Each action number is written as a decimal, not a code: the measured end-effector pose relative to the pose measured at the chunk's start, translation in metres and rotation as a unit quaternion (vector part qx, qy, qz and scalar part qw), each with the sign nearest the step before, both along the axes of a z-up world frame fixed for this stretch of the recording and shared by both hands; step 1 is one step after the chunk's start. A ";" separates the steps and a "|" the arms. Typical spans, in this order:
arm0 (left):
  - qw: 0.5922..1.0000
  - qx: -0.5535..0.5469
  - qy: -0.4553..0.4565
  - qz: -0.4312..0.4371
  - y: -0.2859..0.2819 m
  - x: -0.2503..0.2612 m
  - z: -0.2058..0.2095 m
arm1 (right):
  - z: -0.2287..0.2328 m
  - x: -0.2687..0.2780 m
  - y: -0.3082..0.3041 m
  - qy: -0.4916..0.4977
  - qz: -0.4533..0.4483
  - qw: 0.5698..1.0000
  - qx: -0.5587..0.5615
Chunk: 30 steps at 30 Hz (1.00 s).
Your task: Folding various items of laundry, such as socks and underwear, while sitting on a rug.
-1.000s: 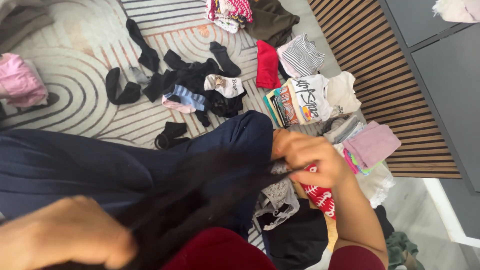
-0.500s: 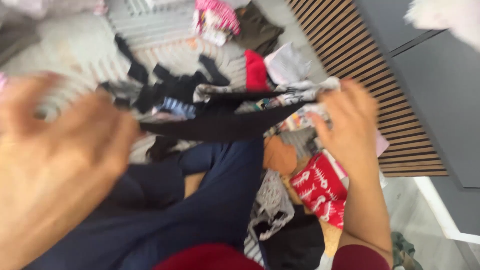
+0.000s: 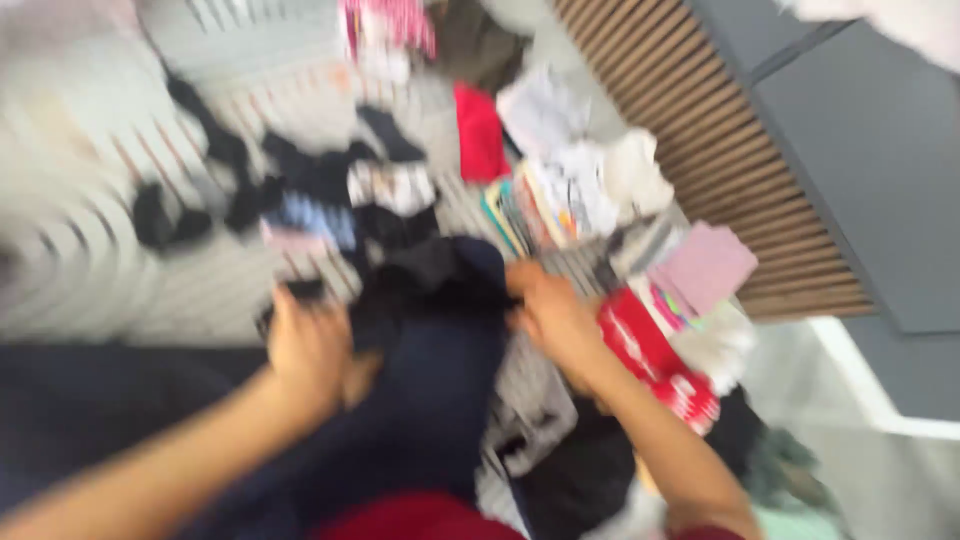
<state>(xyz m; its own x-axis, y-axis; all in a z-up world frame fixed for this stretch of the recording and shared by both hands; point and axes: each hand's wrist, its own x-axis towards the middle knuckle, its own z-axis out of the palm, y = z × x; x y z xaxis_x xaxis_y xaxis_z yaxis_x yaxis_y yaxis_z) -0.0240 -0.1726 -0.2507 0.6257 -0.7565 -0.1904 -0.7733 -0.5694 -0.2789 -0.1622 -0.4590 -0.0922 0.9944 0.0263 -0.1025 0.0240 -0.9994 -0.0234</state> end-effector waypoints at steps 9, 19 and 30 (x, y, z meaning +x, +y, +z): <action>0.973 -0.207 0.023 0.094 0.035 0.030 0.159 | 0.061 -0.005 0.037 -0.161 0.037 0.981 0.106; 0.881 -0.392 0.208 -0.166 0.087 0.055 0.184 | 0.096 0.037 0.048 -0.226 0.086 0.940 0.240; 0.560 -0.470 0.667 -0.143 0.088 0.041 0.219 | 0.084 0.173 0.102 0.010 0.278 0.852 0.443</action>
